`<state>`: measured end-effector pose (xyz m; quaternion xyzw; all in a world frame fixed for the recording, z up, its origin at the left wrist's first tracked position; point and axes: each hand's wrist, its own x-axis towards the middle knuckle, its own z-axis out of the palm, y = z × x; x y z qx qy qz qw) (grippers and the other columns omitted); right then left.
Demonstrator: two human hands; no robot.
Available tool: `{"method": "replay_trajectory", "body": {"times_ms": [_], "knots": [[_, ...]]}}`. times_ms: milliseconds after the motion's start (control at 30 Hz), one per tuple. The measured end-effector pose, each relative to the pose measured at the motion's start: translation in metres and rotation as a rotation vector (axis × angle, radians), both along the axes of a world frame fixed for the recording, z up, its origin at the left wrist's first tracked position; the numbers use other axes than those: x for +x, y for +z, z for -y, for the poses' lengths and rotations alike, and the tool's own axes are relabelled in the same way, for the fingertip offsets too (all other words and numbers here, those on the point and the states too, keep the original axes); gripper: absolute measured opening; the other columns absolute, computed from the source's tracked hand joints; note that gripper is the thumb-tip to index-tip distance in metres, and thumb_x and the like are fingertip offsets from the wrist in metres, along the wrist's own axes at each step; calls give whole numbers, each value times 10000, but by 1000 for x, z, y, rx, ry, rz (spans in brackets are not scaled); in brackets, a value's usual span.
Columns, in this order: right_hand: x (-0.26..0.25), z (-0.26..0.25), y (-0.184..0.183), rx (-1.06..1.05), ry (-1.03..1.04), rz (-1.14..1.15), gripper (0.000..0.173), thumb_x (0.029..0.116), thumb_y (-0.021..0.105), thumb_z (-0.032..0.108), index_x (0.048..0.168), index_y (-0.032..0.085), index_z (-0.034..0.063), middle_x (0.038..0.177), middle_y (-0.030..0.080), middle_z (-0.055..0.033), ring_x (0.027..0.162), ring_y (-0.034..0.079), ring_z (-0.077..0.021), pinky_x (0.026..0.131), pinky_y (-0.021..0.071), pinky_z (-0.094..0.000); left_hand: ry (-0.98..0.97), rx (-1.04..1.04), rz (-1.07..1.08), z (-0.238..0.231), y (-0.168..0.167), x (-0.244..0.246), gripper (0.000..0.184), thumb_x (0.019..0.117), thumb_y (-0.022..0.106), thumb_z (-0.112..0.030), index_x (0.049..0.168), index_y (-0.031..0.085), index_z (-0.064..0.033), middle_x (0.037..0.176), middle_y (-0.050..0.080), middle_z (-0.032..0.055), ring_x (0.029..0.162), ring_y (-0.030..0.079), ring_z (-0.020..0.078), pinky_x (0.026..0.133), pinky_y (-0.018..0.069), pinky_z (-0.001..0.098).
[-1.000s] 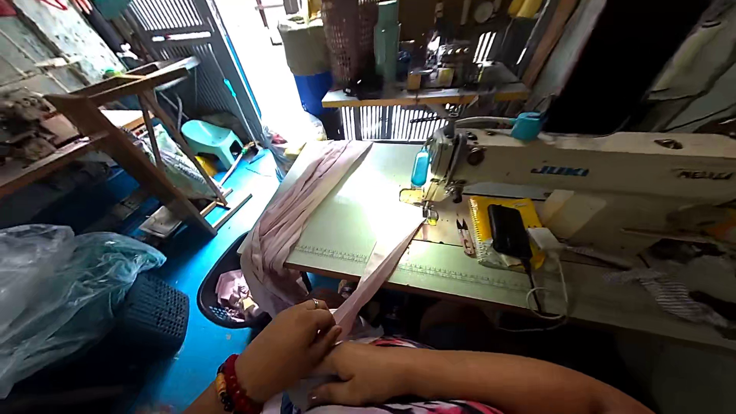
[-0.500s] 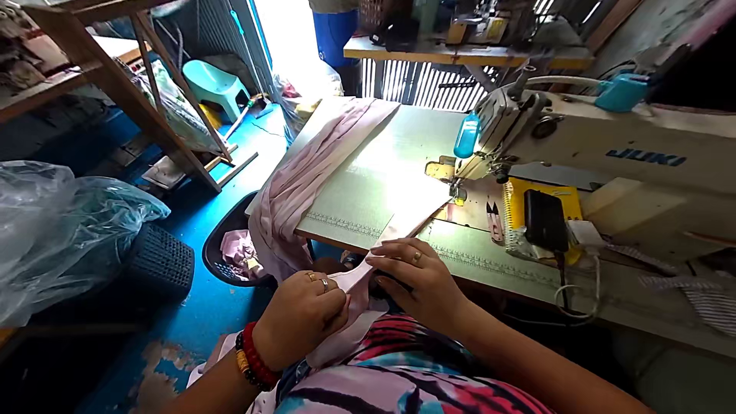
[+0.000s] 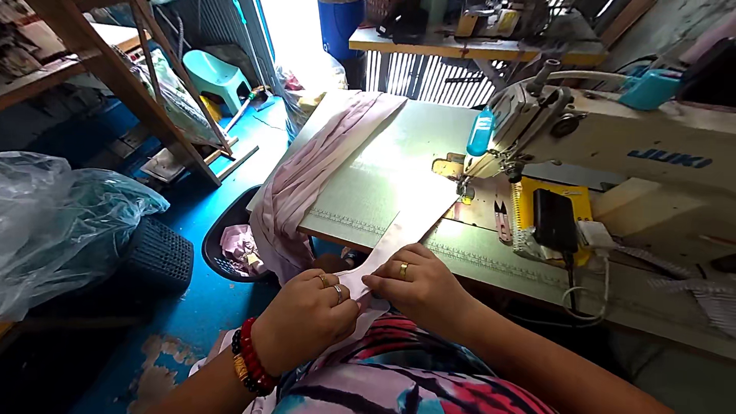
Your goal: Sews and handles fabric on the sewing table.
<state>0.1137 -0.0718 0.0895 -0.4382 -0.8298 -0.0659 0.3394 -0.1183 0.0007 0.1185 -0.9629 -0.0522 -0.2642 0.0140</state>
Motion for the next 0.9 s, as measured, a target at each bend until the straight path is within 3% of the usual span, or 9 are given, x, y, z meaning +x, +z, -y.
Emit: {"method": "replay_trajectory", "body": {"times_ms": [167,267,333,433,500,533,600,700,900], "knots": [[9,40,7,103,-87,175,198,1021,517,89,1004,714,97,905,768,-61,872,750,-219,812,602,-376,-199,-166,-36,8,2,21,318,999,501,-209,691,549,-144,632,594,14,646,618,173,643,506,308],[25,72,-15,17,-128,7,198,1027,520,117,986,714,127,951,786,-60,906,764,-185,800,614,-325,-365,-575,-118,1,-8,50,374,1029,553,-295,703,577,-114,638,560,21,643,577,148,632,481,291],[35,93,-37,-80,-150,-139,195,1013,546,115,954,731,132,976,791,-53,944,761,-152,824,607,-283,-336,-706,-158,-5,-24,78,338,1028,575,-336,828,677,-83,751,649,45,751,641,165,724,533,331],[40,111,-56,-186,-160,-330,193,994,565,96,902,734,103,998,792,-59,989,757,-127,881,600,-262,-197,-614,-199,-15,-52,128,278,1037,554,-274,1072,734,-66,1041,730,109,993,697,264,871,558,438],[42,114,-56,-196,-144,-377,184,996,579,93,898,734,92,998,791,-63,1004,752,-120,910,591,-252,-130,-518,-247,-22,-69,155,335,1045,530,-266,1266,702,-82,1316,688,110,1261,635,290,1082,480,490],[45,115,-55,-196,-131,-381,177,994,585,96,897,733,91,993,790,-64,1002,751,-120,907,589,-247,-113,-481,-235,-23,-77,164,367,1042,522,-275,1314,686,-91,1374,664,105,1330,593,298,1139,426,525],[51,117,-57,-203,-106,-380,165,991,596,104,891,726,91,976,788,-64,986,752,-121,891,590,-243,-96,-421,-210,-23,-88,174,406,1040,507,-313,1352,669,-108,1408,644,101,1372,556,317,1160,369,599],[59,115,-58,-221,-73,-386,155,991,596,90,891,715,86,971,783,-73,976,751,-129,869,594,-247,-87,-350,-191,-22,-95,177,424,1045,479,-353,1357,672,-139,1400,653,85,1359,568,319,1138,376,628],[73,95,-59,-164,-102,-292,178,981,556,34,916,717,75,981,779,-96,983,753,-160,878,597,-271,-129,-376,-242,-41,-88,190,417,1055,471,-327,1350,675,-115,1399,651,108,1354,570,329,1141,418,550]]}}
